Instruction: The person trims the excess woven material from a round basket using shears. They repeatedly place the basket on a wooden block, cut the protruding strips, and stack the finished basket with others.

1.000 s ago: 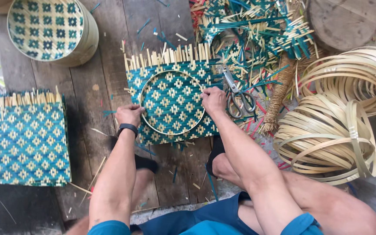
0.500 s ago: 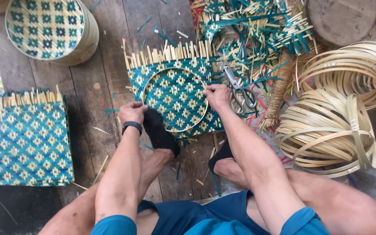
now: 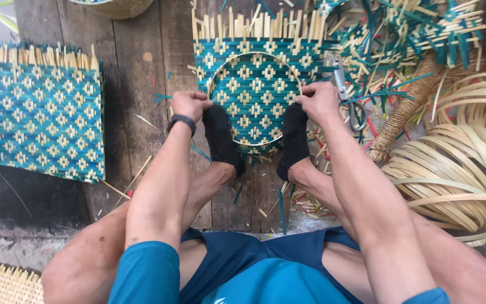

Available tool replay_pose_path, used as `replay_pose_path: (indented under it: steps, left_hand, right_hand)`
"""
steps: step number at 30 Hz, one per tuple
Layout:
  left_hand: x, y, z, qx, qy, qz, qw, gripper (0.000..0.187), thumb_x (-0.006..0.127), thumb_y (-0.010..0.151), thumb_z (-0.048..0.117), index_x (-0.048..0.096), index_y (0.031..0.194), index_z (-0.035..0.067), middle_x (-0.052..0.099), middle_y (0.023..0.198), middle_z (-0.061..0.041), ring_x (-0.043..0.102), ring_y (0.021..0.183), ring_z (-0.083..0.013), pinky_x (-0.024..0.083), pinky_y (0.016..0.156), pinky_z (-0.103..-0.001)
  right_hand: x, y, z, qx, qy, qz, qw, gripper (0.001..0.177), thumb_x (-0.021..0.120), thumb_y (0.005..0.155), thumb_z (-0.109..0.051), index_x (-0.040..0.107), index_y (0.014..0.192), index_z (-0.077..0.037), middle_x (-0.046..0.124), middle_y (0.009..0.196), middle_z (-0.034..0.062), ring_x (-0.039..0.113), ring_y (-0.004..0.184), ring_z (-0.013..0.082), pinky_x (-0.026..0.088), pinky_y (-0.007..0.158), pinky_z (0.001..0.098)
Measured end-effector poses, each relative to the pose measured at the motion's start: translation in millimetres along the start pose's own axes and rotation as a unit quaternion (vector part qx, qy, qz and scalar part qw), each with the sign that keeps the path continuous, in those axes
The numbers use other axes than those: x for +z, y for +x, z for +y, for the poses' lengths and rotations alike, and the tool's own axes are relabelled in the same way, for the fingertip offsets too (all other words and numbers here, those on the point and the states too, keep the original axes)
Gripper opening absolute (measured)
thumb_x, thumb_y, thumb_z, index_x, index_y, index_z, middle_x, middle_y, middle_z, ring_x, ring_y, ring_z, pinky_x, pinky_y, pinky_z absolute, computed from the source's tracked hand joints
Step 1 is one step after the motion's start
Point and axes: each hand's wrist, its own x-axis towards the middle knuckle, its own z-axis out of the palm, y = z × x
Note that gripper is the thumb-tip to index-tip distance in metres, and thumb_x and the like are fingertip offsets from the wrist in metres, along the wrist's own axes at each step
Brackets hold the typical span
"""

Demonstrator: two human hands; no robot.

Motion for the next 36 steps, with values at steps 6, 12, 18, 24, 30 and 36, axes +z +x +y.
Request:
replay_pose_path:
  steps: [6, 12, 18, 24, 30, 36]
  left_hand:
    - [24.5, 15.9, 84.1, 0.299, 0.142, 0.03, 0.943, 0.037, 0.079, 0.093, 0.033, 0.074, 0.126, 0.017, 0.064, 0.136, -0.01, 0.054, 0.132, -0.0328, 0.044, 0.113, -0.045]
    - [65.9, 50.0, 98.0, 0.371, 0.068, 0.01, 0.926, 0.025, 0.067, 0.102, 0.035, 0.08, 0.115, 0.018, 0.071, 0.132, -0.008, 0.061, 0.124, -0.032, 0.048, 0.107, -0.043]
    - [73.6, 48.2, 98.5, 0.292, 0.044, 0.018, 0.955, 0.032, 0.067, 0.096, 0.045, 0.08, 0.111, 0.021, 0.073, 0.126, -0.004, 0.063, 0.123, -0.0288, 0.05, 0.104, -0.04]
    - [75.9, 43.1, 90.6, 0.341, 0.069, 0.033, 0.937, 0.032, 0.066, 0.1, 0.044, 0.08, 0.116, 0.02, 0.069, 0.133, -0.008, 0.058, 0.127, -0.0342, 0.046, 0.106, -0.043]
    - [82.6, 46.2, 87.3, 0.304, 0.071, 0.028, 0.95, 0.032, 0.067, 0.097, 0.045, 0.08, 0.113, 0.021, 0.072, 0.13, -0.004, 0.061, 0.127, -0.0301, 0.049, 0.107, -0.041]
    - [70.0, 44.4, 104.6, 0.297, 0.062, 0.014, 0.953, 0.031, 0.067, 0.097, 0.044, 0.08, 0.113, 0.021, 0.071, 0.131, -0.005, 0.059, 0.127, -0.0316, 0.047, 0.106, -0.042]
  right_hand:
    - [47.9, -64.1, -90.4, -0.33, -0.15, -0.141, 0.921, 0.13, 0.094, 0.049, -0.048, 0.031, 0.154, -0.003, 0.025, 0.158, 0.026, 0.017, 0.151, 0.0476, 0.014, 0.124, 0.0607]
    - [100.9, -71.5, -70.4, -0.371, -0.297, -0.033, 0.879, 0.101, 0.08, 0.071, -0.033, 0.039, 0.161, -0.009, 0.023, 0.167, 0.0211, 0.013, 0.158, 0.0417, 0.011, 0.127, 0.0645]
    - [112.5, -75.6, -59.6, -0.365, -0.285, -0.016, 0.886, 0.091, 0.073, 0.078, -0.025, 0.041, 0.161, -0.008, 0.025, 0.167, 0.0217, 0.015, 0.158, 0.0414, 0.011, 0.127, 0.0644]
    - [114.1, -83.3, -56.3, -0.372, -0.286, -0.006, 0.883, 0.081, 0.067, 0.083, -0.024, 0.044, 0.159, -0.006, 0.028, 0.165, 0.0236, 0.019, 0.156, 0.0427, 0.015, 0.125, 0.0656]
    - [113.9, -80.4, -61.2, -0.391, -0.337, 0.06, 0.854, 0.068, 0.064, 0.096, -0.023, 0.045, 0.16, -0.009, 0.029, 0.166, 0.0211, 0.022, 0.157, 0.0409, 0.016, 0.129, 0.064]
    - [102.7, -84.9, -85.3, -0.301, -0.215, -0.073, 0.926, 0.105, 0.078, 0.065, -0.039, 0.038, 0.154, -0.003, 0.029, 0.158, 0.0263, 0.023, 0.15, 0.0461, 0.015, 0.12, 0.0685]
